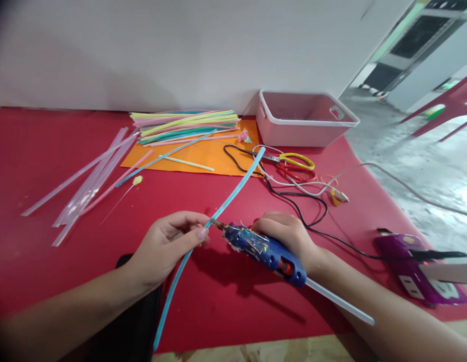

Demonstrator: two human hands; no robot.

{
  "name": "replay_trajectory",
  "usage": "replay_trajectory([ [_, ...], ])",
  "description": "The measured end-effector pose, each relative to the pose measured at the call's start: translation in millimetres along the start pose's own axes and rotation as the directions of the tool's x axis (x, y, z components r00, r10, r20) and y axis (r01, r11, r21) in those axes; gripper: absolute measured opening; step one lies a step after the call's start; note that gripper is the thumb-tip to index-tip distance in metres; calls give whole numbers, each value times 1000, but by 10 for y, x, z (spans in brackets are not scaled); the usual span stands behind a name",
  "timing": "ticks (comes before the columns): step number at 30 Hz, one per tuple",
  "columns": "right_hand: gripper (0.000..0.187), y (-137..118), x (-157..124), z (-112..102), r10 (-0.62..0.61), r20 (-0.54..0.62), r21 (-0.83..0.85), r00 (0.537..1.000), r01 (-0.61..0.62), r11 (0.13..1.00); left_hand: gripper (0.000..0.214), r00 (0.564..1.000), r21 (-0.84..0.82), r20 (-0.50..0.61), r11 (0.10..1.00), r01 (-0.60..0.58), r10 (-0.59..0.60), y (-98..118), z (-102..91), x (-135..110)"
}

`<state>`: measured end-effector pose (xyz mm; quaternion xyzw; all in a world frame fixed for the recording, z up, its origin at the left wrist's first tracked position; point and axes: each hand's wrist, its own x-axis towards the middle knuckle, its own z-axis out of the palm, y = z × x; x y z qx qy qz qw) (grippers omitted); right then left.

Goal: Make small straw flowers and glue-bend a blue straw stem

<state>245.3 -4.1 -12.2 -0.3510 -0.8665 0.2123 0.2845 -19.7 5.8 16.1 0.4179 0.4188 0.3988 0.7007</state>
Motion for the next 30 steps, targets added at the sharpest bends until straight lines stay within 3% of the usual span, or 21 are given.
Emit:
replay_trajectory([
  [30, 7, -3, 5, -6, -15, -20, 15, 1000, 15, 1000, 18, 999, 18, 37, 1000, 10, -10, -12, -20, 2],
])
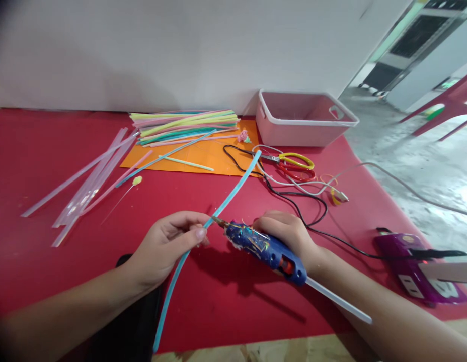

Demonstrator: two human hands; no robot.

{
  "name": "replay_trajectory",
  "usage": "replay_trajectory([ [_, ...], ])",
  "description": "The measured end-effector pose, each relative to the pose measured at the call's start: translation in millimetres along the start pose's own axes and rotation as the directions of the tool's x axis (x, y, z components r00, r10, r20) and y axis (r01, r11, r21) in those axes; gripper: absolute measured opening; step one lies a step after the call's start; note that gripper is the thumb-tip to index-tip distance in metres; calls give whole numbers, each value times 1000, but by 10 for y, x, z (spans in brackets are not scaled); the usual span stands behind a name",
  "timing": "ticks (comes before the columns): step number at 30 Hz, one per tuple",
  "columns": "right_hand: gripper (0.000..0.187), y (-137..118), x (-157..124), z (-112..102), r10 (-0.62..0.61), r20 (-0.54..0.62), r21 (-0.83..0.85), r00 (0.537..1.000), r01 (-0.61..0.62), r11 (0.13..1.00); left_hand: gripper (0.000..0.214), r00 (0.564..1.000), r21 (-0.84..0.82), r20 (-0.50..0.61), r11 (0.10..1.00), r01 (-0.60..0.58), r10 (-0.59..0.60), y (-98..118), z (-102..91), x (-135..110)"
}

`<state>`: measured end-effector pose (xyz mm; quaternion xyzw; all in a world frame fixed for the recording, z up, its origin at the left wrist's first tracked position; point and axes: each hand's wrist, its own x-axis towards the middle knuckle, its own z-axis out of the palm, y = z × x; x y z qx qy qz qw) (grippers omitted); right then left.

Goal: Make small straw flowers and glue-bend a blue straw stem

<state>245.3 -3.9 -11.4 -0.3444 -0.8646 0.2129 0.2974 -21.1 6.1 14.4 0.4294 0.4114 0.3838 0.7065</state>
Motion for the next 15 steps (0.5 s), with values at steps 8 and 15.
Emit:
replay_trajectory([
  [8, 8, -10, 2, -1, 10, -21, -14, 1000, -10, 1000, 17, 999, 7, 25, 1000, -24, 24, -15, -14, 16],
  [15, 10, -1, 9, 4, 5, -37, -18, 999, -5, 1000, 20, 997, 6, 66, 999, -32, 32, -24, -32, -5],
])
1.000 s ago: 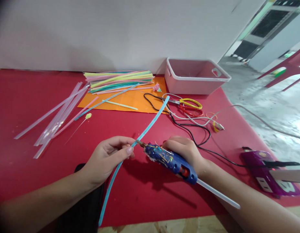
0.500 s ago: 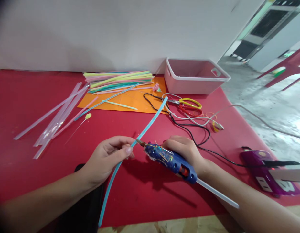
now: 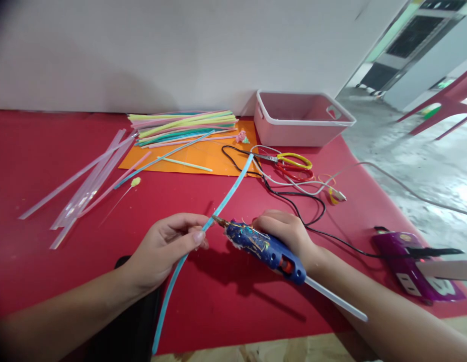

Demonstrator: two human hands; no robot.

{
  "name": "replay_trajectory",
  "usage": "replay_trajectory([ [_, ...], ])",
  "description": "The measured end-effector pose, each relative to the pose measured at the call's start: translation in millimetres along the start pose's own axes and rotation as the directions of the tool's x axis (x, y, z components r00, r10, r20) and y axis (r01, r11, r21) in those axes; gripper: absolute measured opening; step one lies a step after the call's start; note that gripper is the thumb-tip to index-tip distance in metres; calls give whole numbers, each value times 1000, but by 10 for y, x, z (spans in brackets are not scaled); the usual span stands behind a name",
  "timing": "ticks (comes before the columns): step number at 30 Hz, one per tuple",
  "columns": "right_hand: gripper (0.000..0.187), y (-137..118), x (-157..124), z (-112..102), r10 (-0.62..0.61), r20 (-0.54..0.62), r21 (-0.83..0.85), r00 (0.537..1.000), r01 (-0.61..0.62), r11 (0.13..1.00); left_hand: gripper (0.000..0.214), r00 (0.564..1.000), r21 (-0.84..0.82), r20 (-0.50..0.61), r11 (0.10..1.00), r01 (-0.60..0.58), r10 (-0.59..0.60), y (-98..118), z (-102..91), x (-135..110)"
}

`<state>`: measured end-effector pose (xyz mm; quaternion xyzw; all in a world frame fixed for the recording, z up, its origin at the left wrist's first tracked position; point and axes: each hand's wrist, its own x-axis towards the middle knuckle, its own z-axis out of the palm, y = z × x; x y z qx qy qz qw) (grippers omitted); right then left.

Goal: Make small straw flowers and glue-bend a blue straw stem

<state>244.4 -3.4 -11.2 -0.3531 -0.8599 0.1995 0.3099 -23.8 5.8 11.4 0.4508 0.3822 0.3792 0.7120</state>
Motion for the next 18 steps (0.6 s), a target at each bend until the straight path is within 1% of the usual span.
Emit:
replay_trajectory([
  [4, 8, 3, -4, 2, -6, -25, -17, 1000, 5, 1000, 20, 1000, -19, 1, 1000, 2, -2, -6, -8, -4],
  [13, 11, 11, -11, -10, 0, -13, -39, 1000, -1, 999, 22, 1000, -17, 13, 1000, -8, 9, -16, -11, 3],
  [18, 10, -15, -18, 1, 6, -45, -37, 999, -8, 999, 25, 1000, -10, 18, 1000, 8, -7, -11, -10, 6],
])
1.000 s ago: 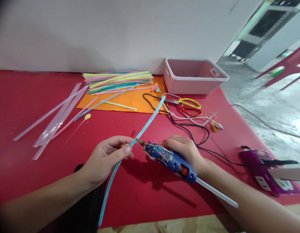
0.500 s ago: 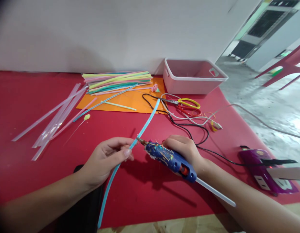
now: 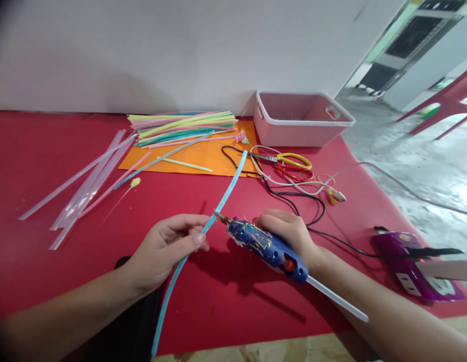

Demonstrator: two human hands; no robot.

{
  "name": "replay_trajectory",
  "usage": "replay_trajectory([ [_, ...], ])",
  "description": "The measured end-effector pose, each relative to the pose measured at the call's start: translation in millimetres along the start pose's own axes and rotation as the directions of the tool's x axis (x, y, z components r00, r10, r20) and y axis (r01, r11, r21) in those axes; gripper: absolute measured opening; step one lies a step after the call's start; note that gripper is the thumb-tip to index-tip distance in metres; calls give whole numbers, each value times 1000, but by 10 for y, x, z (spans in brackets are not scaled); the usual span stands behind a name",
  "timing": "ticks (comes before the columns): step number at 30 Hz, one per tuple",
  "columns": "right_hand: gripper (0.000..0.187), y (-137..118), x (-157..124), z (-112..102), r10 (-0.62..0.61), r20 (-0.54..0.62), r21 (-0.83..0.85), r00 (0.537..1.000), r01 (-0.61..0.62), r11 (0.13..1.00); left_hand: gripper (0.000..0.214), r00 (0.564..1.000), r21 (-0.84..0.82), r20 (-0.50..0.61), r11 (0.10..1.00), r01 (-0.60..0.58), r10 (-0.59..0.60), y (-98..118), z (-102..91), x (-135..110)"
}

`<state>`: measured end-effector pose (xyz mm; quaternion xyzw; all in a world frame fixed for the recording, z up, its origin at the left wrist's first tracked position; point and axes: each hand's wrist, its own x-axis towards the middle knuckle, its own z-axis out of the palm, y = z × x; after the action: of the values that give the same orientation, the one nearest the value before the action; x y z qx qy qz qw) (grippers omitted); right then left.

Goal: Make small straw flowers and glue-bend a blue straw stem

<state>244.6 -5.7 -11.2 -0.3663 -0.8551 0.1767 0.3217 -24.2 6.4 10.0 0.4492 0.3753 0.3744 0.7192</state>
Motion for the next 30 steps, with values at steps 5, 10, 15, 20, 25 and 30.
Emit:
replay_trajectory([
  [5, 8, -23, 2, 7, 34, -9, 1, 999, -34, 999, 25, 1000, 10, 5, 1000, 7, -7, -11, -7, -4],
  [10, 10, -58, 20, 3, 67, -34, -25, 997, -67, 997, 27, 1000, 19, 5, 1000, 19, -19, 2, 2, -16],
  [15, 8, -102, 41, 1, 122, -68, -42, 990, -125, 991, 27, 1000, 48, -25, 999, 20, -18, 20, 22, -14],
  [20, 9, -57, 39, 29, 25, -43, 5, 999, -25, 1000, 25, 992, 66, -122, 996, 53, -45, 27, 39, 12],
  [25, 4, -14, 36, 67, -43, 37, 69, 998, 41, 997, 21, 989, 47, -120, 995, 87, -81, 49, 55, 22],
  [30, 13, -16, 33, 62, -45, 65, 52, 997, 42, 998, 18, 991, 29, -107, 996, 88, -84, 45, 50, 19],
])
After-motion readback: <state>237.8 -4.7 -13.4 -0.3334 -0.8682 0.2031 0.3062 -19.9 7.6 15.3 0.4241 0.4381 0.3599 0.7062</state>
